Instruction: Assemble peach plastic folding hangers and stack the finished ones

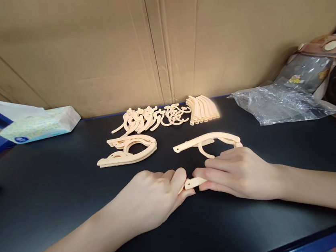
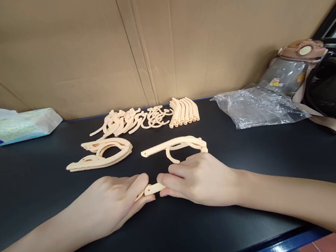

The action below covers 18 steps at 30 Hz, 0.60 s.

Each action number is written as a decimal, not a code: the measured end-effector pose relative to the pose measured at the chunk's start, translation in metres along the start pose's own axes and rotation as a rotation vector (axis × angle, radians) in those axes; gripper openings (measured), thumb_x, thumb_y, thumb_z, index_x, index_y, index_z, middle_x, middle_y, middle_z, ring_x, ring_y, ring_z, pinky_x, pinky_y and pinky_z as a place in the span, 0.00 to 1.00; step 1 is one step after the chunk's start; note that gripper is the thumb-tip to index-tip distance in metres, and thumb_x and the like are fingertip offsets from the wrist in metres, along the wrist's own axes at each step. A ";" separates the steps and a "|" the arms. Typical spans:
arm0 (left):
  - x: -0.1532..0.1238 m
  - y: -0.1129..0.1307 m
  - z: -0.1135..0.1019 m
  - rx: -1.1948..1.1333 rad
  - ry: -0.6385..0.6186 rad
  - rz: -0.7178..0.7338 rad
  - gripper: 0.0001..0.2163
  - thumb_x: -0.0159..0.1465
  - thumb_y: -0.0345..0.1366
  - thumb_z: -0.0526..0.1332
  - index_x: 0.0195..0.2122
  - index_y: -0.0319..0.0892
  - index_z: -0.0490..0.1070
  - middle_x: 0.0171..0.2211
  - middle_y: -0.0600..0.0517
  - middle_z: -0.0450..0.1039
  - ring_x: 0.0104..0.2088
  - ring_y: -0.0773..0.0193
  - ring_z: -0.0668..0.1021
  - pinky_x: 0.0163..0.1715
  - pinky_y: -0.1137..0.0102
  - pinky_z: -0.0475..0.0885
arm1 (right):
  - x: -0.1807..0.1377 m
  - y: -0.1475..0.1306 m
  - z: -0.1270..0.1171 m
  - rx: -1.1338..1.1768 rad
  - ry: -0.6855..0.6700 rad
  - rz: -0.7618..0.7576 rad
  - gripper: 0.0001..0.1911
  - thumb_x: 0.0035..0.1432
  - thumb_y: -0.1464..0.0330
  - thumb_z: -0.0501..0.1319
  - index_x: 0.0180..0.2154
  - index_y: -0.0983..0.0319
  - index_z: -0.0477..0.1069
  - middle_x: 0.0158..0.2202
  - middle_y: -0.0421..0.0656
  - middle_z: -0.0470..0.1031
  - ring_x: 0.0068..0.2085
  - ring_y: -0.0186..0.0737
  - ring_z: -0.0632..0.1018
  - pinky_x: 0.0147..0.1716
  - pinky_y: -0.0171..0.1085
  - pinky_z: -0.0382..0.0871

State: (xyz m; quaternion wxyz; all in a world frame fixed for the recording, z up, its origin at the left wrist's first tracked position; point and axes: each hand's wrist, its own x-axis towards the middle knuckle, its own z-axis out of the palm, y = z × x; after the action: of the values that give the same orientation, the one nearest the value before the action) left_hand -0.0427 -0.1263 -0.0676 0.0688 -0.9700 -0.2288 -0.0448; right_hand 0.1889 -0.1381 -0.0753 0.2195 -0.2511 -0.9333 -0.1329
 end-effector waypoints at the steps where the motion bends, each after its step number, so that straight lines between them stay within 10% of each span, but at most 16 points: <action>1: 0.000 0.000 0.000 -0.004 0.003 0.001 0.14 0.73 0.38 0.37 0.30 0.45 0.51 0.20 0.58 0.63 0.15 0.64 0.70 0.15 0.69 0.51 | 0.000 0.000 0.000 -0.006 0.000 -0.005 0.18 0.70 0.63 0.48 0.38 0.63 0.74 0.22 0.35 0.67 0.20 0.31 0.64 0.21 0.33 0.56; 18: 0.002 0.000 -0.009 -0.204 -0.104 -0.024 0.15 0.73 0.42 0.37 0.30 0.45 0.52 0.20 0.57 0.64 0.16 0.64 0.68 0.16 0.70 0.50 | -0.001 -0.002 -0.004 -0.057 0.065 -0.040 0.14 0.68 0.64 0.52 0.37 0.64 0.73 0.21 0.34 0.68 0.19 0.29 0.63 0.20 0.33 0.55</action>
State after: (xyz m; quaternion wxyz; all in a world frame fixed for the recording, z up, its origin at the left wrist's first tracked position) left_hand -0.0417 -0.1270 -0.0587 -0.0425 -0.9702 -0.2378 -0.0184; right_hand 0.1903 -0.1414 -0.0721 0.2397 -0.2342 -0.9264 -0.1717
